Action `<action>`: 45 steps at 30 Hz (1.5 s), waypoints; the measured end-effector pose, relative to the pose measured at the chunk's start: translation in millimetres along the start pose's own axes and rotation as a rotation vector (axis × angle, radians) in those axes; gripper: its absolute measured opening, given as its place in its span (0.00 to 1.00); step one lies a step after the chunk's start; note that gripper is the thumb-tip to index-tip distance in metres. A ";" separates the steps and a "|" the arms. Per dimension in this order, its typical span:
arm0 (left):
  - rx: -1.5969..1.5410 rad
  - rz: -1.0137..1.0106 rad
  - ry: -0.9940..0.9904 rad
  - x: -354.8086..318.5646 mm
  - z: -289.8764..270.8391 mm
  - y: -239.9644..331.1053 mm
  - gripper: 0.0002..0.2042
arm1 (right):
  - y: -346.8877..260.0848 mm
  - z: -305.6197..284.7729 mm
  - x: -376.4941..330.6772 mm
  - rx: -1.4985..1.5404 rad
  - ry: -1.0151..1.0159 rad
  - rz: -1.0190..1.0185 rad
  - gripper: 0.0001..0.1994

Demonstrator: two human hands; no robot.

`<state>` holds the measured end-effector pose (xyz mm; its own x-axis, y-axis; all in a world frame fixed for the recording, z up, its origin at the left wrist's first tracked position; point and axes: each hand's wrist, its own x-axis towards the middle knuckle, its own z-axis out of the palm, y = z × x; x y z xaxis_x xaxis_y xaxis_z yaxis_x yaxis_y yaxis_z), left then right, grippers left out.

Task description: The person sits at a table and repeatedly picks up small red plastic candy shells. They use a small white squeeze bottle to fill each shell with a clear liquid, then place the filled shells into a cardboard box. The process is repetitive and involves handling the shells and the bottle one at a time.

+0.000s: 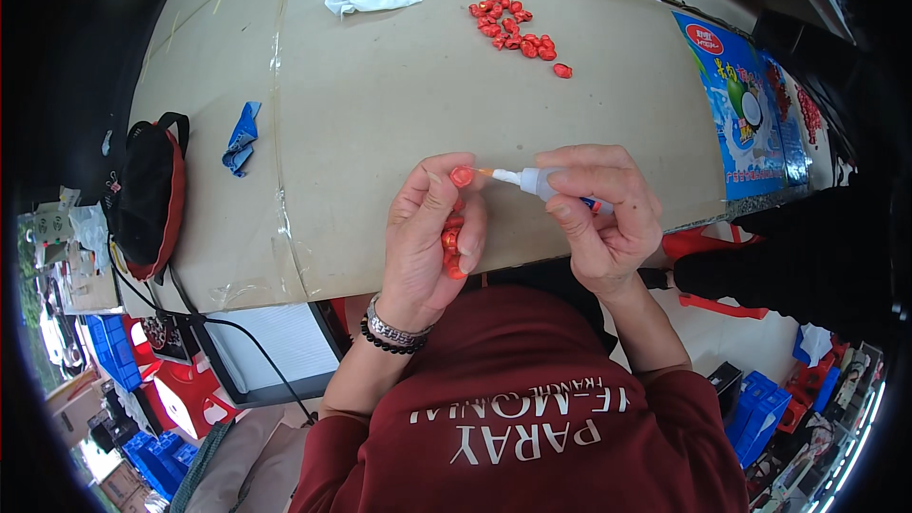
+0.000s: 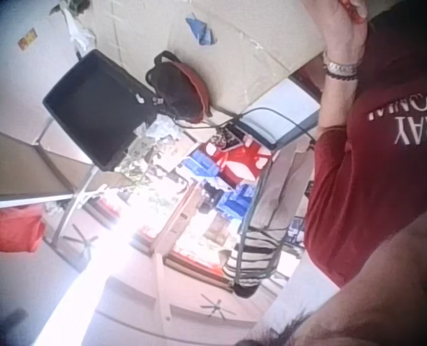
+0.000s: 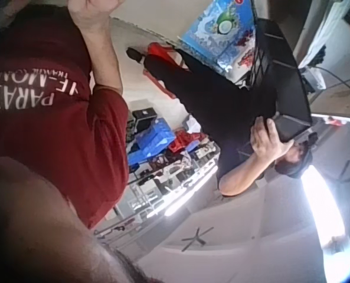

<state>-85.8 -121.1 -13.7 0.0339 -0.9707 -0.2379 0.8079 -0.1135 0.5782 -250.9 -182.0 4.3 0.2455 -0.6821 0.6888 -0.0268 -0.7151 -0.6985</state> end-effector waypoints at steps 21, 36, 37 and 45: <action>-0.007 0.073 -0.006 2.8 -6.7 -3.5 0.13 | 0.1 1.9 0.3 -0.025 -0.004 -0.042 0.08; -0.037 0.136 -0.021 3.7 -7.8 0.0 0.07 | -7.3 -1.0 -0.7 -0.042 -0.077 -0.011 0.09; -0.032 0.144 -0.027 3.8 -8.9 -0.6 0.07 | -6.9 -0.6 -0.5 -0.041 -0.078 -0.011 0.09; -0.036 0.164 -0.031 4.0 -10.9 0.0 0.07 | -8.6 3.1 0.9 -0.012 -0.025 -0.042 0.08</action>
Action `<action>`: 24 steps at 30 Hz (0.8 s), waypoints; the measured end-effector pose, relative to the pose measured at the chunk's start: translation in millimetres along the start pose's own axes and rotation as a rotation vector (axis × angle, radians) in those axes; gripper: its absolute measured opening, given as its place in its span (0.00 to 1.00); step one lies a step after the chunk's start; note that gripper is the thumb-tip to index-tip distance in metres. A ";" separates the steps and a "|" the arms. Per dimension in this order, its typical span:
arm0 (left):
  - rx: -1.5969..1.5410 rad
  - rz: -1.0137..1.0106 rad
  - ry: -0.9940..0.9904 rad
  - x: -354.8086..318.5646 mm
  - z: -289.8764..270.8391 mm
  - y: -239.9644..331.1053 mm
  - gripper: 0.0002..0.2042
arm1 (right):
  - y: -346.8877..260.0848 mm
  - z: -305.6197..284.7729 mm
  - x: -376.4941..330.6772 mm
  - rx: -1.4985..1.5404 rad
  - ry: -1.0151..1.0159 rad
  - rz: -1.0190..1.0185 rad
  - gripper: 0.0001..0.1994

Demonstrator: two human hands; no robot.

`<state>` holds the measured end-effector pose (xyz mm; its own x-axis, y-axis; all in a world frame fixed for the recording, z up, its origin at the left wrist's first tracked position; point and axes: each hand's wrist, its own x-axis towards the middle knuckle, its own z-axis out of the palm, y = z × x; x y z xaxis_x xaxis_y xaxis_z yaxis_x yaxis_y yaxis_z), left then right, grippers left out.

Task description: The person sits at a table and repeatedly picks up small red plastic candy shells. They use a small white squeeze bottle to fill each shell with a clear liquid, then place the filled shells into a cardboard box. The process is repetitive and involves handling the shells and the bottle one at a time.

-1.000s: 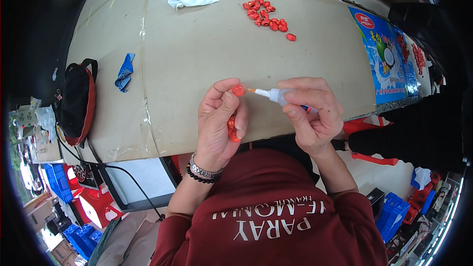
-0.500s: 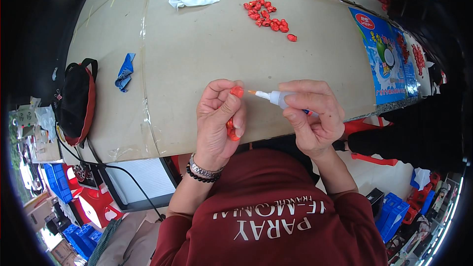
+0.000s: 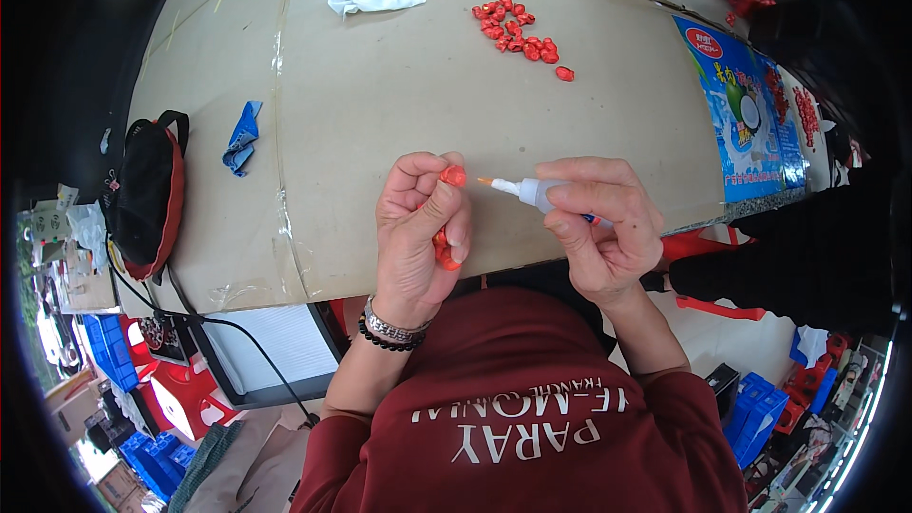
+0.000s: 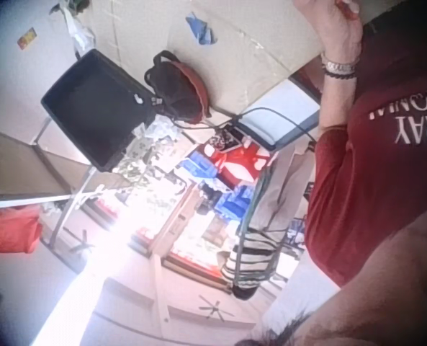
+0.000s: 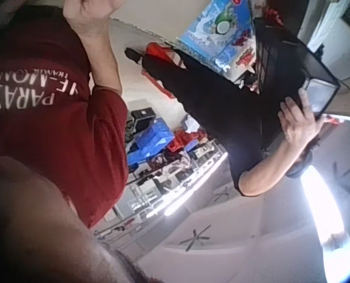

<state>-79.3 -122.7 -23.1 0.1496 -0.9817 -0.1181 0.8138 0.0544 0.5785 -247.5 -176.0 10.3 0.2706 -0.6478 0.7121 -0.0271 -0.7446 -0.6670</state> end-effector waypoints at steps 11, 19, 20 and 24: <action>0.006 0.031 -0.025 -0.2 -0.3 -0.1 0.07 | -2.3 0.1 0.9 0.001 -0.016 0.008 0.09; 0.067 0.060 -0.010 -1.5 -1.6 0.9 0.07 | -5.2 -0.2 2.0 -0.026 -0.027 0.002 0.08; 0.071 0.060 -0.010 -1.5 -1.4 1.3 0.07 | -4.7 -2.4 1.9 0.021 -0.027 0.038 0.09; -0.108 -0.016 -0.062 1.7 -0.6 3.6 0.06 | 0.9 -7.1 1.9 0.365 0.091 0.309 0.15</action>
<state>-75.7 -124.0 -21.7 0.1040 -0.9918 -0.0746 0.8721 0.0549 0.4862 -253.8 -179.1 12.6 0.2177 -0.8530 0.4744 0.2504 -0.4210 -0.8718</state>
